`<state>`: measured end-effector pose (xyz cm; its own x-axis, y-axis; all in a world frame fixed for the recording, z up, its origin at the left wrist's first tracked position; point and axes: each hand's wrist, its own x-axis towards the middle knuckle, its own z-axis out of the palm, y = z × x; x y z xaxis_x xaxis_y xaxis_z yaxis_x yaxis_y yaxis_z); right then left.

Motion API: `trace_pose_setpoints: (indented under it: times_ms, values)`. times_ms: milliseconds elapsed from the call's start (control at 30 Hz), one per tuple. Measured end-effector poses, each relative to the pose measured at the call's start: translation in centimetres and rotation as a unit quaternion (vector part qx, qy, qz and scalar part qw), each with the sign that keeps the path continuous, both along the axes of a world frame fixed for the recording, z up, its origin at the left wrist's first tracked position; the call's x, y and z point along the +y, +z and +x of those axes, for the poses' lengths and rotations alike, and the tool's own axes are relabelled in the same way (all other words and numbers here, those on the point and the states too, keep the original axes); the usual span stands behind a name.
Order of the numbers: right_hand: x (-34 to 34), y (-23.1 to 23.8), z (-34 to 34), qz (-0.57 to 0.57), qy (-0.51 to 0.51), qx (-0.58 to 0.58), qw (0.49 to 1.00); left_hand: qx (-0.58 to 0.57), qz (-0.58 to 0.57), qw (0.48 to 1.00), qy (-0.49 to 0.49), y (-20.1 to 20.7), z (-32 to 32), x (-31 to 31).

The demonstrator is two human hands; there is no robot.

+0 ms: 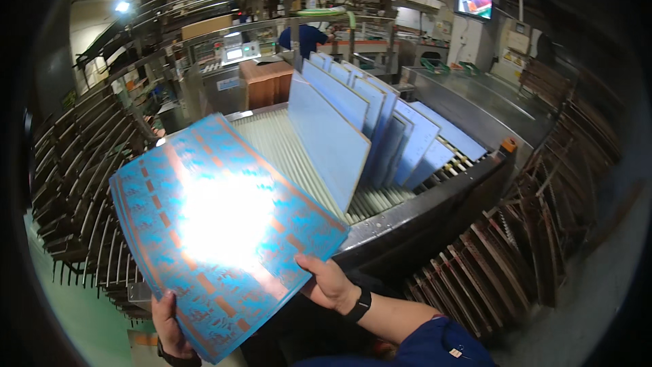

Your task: Sorting printed circuit panels into vertical and slotted racks and updating production logs.

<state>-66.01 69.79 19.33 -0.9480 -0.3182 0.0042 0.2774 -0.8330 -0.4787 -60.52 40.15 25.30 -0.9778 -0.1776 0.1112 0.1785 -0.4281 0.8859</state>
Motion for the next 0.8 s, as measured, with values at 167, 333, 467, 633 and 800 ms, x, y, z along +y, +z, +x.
trace_pose_setpoints:
  times_ms: [167,333,467,633,800]
  values:
    - [3.3,10.8,0.5,-0.008,-0.136,0.121,0.983,0.081,0.02,0.996,-0.027,3.9,-3.5,2.0]
    - [12.0,17.5,2.0,-0.002,-0.272,0.148,0.951,0.17,0.004,0.967,-0.188,-2.1,-9.7,2.2]
    - [19.3,20.6,3.2,0.003,-0.384,0.172,0.907,0.071,-0.021,0.982,-0.171,-3.8,-11.0,9.4]
    - [30.1,22.1,0.2,-0.029,-0.581,0.148,0.799,0.027,-0.09,0.981,-0.171,-7.5,-14.8,10.9]
    - [45.1,20.6,-11.0,-0.061,-0.662,0.149,0.733,-0.001,-0.119,0.991,-0.059,-12.3,-16.4,10.8]
